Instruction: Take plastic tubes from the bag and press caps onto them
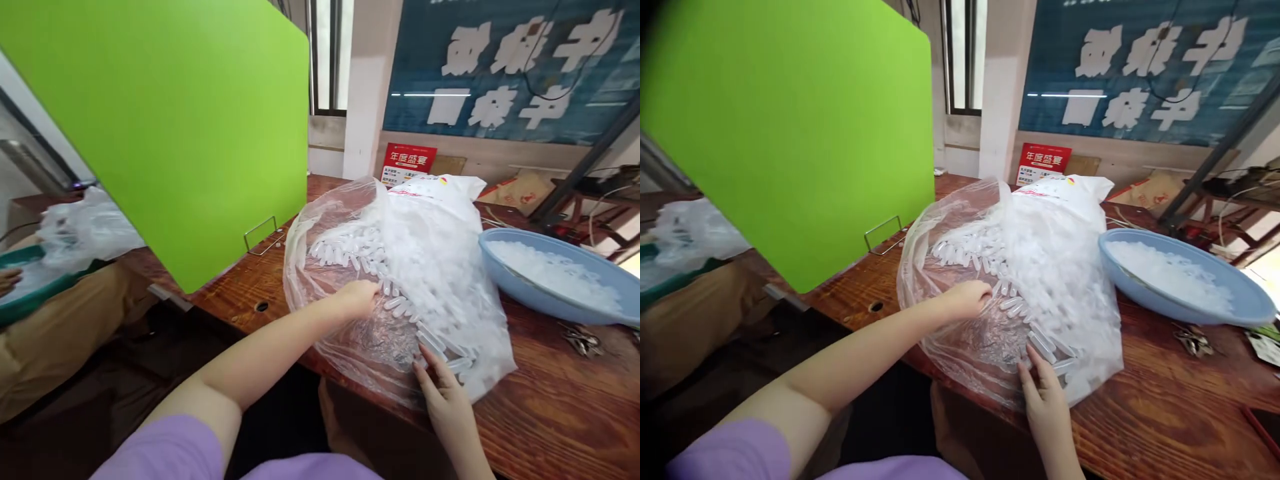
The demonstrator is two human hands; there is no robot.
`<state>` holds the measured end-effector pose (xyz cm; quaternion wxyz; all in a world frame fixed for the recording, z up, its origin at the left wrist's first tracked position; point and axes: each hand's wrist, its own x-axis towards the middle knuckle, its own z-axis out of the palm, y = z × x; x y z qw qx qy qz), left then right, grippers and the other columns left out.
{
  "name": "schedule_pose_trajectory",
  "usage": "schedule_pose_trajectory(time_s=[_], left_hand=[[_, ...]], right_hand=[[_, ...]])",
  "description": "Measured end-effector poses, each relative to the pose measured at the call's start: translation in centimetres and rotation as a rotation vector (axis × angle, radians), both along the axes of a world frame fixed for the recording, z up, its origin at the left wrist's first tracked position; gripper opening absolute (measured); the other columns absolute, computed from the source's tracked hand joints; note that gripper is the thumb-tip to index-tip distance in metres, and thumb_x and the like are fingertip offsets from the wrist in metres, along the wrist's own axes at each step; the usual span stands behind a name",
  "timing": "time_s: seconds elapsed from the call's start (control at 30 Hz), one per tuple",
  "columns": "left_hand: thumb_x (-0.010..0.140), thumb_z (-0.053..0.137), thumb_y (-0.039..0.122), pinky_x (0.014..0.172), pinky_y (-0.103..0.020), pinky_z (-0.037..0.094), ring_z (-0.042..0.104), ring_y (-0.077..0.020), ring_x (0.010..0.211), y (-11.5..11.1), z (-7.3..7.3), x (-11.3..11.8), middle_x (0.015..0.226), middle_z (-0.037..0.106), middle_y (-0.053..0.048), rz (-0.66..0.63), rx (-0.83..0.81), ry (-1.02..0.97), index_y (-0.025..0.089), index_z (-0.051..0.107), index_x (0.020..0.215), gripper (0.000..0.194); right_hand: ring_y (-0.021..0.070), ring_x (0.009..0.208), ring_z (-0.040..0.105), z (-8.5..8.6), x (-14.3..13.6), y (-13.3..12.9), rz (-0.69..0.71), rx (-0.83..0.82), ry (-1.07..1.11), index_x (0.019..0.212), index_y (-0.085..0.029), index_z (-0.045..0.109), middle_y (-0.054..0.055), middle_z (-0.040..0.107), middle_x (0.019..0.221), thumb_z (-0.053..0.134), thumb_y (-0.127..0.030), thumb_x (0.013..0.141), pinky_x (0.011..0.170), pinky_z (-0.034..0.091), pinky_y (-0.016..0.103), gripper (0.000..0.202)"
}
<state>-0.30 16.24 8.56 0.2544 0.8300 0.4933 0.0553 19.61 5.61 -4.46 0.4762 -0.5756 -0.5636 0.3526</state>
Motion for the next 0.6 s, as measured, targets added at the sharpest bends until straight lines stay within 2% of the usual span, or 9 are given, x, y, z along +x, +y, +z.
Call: schedule_pose_trajectory(time_s=[0.1, 0.2, 0.43, 0.6], left_hand=[[0.089, 0.049, 0.031, 0.083, -0.041, 0.047, 0.056, -0.0211, 0.097, 3.4, -1.0, 2.4, 0.11, 0.057, -0.007, 0.005, 0.047, 0.08, 0.013, 0.056, 0.106, 0.026], [0.087, 0.052, 0.031, 0.081, -0.041, 0.049, 0.057, -0.0202, 0.096, 5.0, -2.2, 5.1, 0.112, 0.056, -0.008, -0.018, 0.034, 0.159, 0.016, 0.054, 0.11, 0.028], [0.087, 0.053, 0.032, 0.08, -0.04, 0.049, 0.057, -0.0203, 0.095, 5.7, -2.8, 9.7, 0.111, 0.056, -0.008, -0.019, -0.082, 0.365, 0.016, 0.055, 0.11, 0.028], [0.086, 0.054, 0.03, 0.084, -0.043, 0.047, 0.055, -0.0226, 0.101, 5.4, -3.9, 11.4, 0.118, 0.053, -0.01, 0.008, -0.069, 0.36, 0.016, 0.052, 0.114, 0.032]], right_hand=[[0.0199, 0.078, 0.062, 0.1, -0.7, -0.5, -0.008, 0.0, 0.093, 0.103, -0.015, 0.056, 0.01, 0.065, 0.088, 0.06, -0.046, 0.076, 0.072, 0.051, 0.032, 0.04], [0.0179, 0.071, 0.06, 0.6, -1.2, -0.9, -0.001, 0.0, 0.077, 0.096, -0.015, 0.059, 0.007, 0.064, 0.079, 0.06, -0.046, 0.076, 0.067, 0.05, 0.029, 0.037], [0.0176, 0.071, 0.056, 2.1, -2.4, -1.5, -0.057, -0.013, 0.061, 0.094, -0.016, 0.059, 0.006, 0.06, 0.078, 0.054, -0.048, 0.08, 0.064, 0.046, 0.028, 0.036], [0.0155, 0.064, 0.053, 2.5, -2.5, -1.5, -0.019, -0.035, 0.078, 0.094, -0.016, 0.058, 0.003, 0.057, 0.072, 0.053, -0.045, 0.08, 0.058, 0.045, 0.026, 0.033]])
